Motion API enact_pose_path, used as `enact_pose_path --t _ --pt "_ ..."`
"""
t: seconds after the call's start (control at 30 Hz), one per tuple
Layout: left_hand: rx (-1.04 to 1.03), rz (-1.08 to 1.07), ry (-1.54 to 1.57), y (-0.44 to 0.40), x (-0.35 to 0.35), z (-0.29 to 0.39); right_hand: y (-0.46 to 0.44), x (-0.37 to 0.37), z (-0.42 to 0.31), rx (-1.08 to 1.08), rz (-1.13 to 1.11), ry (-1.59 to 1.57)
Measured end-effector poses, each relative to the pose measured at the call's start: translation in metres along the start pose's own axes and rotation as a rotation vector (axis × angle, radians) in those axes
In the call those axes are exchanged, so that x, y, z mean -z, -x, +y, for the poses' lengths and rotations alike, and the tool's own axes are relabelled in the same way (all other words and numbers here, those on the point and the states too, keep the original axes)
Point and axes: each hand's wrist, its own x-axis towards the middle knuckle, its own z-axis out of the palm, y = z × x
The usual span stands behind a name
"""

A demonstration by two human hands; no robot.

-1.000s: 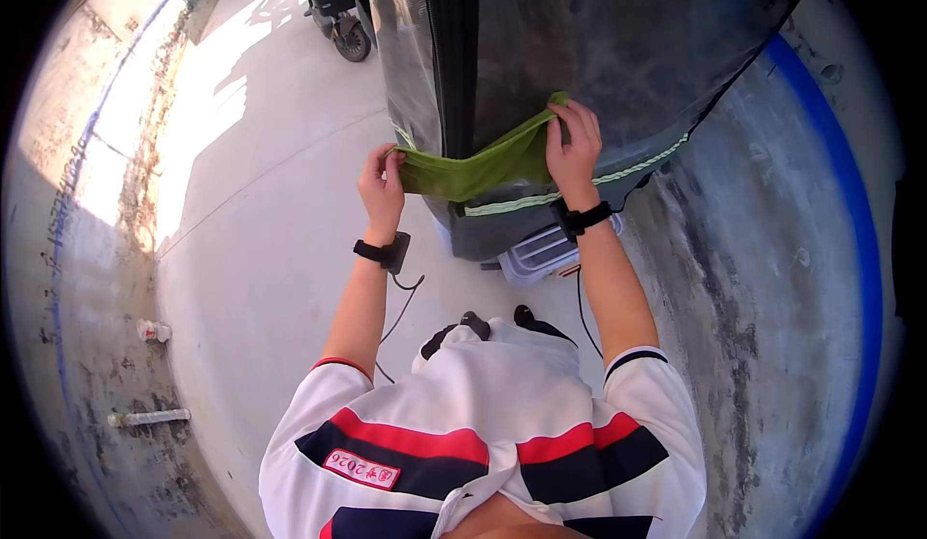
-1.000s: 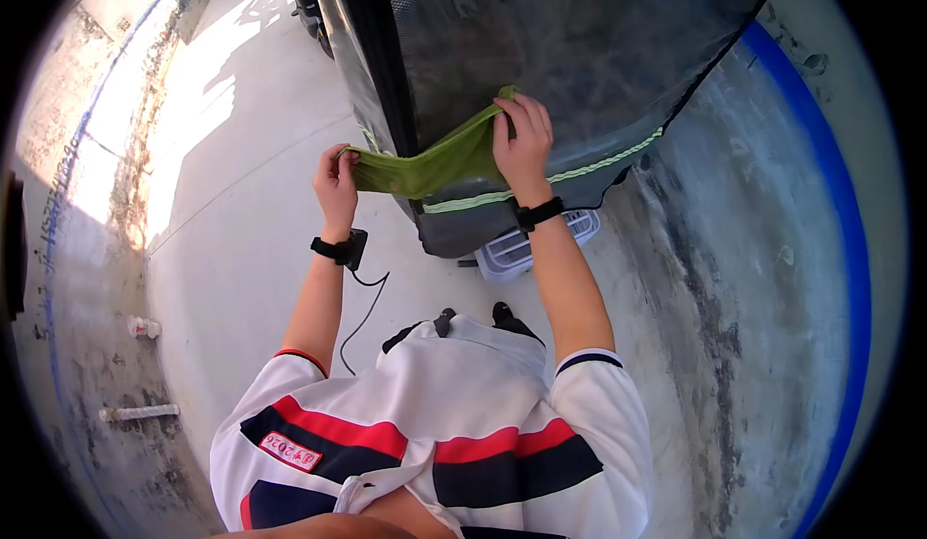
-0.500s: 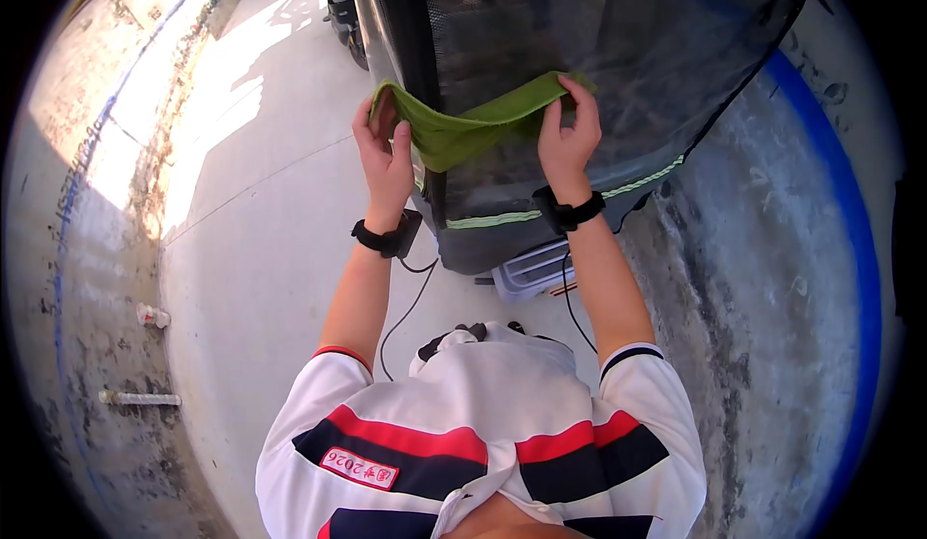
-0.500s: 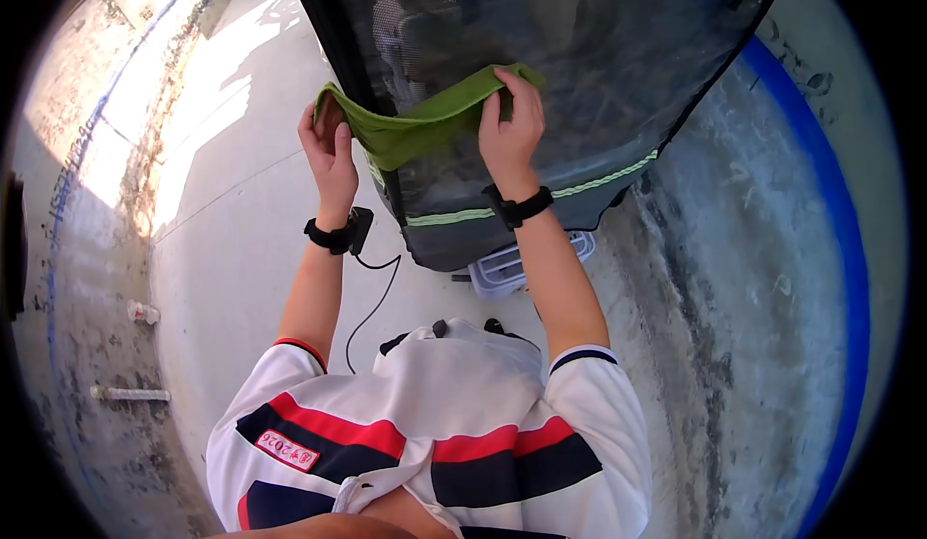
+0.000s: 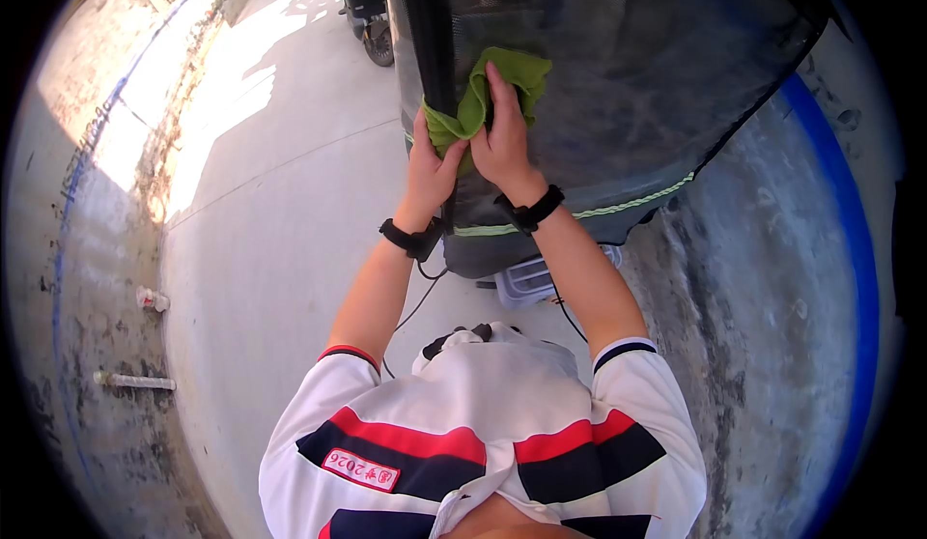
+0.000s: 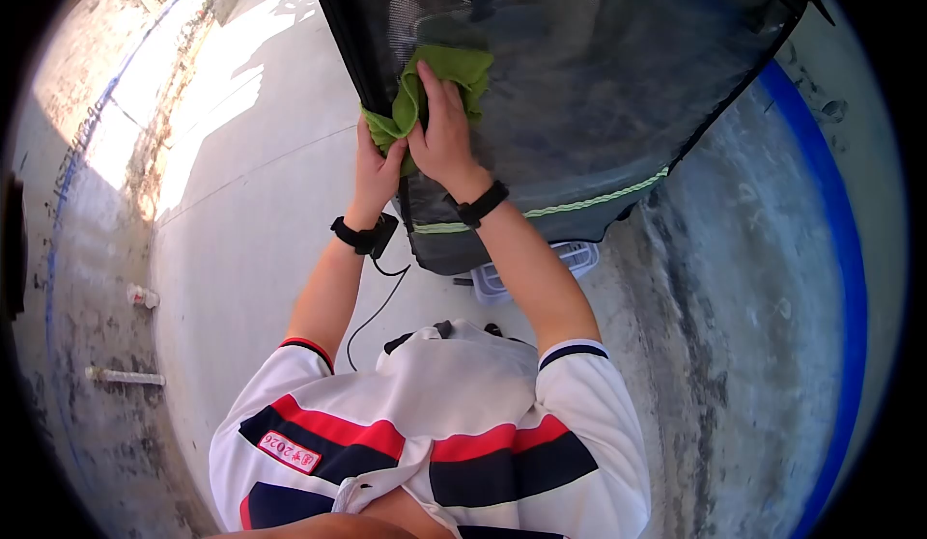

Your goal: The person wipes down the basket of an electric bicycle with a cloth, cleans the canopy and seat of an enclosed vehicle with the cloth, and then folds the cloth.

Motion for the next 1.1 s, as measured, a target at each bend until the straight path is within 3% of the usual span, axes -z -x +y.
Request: enact_pose_path --t 0.43,0.73,1.1 --pt "0.091 -0.094 -0.073 0.054 0.002 -0.054 0.074 -0.005 0.002 -0.062 -0.158 0.042" --pt "0.177 -0.128 -0.114 0.099 0.005 -0.080 0.121 -0.003 -0.004 -0.222 -0.223 0.064" --pt "0.323 -0.132 -0.212 0.140 0.013 -0.086 0.165 0.022 0.001 -0.146 -0.394 0.228"
